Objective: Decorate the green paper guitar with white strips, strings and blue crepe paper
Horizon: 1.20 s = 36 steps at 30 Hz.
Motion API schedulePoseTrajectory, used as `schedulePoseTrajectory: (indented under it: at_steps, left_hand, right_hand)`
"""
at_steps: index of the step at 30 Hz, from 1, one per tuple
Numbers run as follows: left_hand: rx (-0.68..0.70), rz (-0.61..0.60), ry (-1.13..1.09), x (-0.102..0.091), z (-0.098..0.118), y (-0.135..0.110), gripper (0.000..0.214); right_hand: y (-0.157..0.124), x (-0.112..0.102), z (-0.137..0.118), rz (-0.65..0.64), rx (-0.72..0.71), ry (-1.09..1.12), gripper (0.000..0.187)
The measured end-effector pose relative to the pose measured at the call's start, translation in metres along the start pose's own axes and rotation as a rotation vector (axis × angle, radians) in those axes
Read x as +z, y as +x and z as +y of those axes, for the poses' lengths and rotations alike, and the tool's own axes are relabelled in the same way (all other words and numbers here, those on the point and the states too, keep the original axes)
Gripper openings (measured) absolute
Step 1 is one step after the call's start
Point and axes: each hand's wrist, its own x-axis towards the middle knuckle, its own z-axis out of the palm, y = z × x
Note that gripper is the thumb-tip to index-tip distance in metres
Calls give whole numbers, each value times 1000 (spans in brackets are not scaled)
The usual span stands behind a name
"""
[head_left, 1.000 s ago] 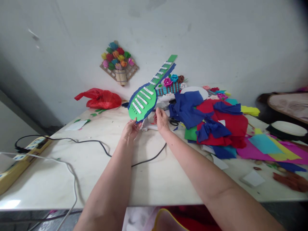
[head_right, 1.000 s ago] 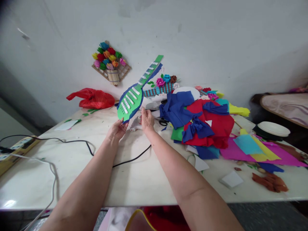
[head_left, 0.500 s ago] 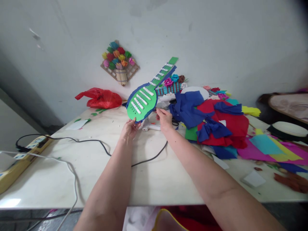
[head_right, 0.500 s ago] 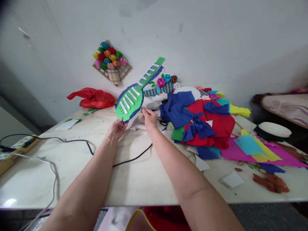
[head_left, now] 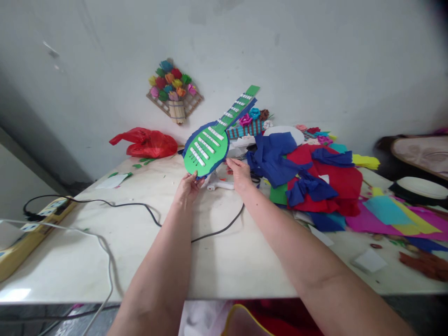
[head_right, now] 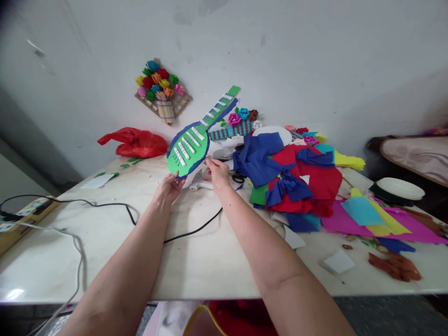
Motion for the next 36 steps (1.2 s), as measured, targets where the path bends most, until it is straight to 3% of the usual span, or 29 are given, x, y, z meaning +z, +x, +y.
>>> schedulePoseTrajectory:
  at_steps: [17,29,36]
  left_hand:
    - [6,5,31,2,2,-2,14]
    - [55,-2,66,4,2,-4,11]
    - [55,-1,54,4,1,-3,10]
  right_hand:
    - [-1,1,-1,-7,-11,-28,28]
    - [4,-2,2,-6,-201,-299,25]
    - [0,0,-1,-29,-131,-207,25]
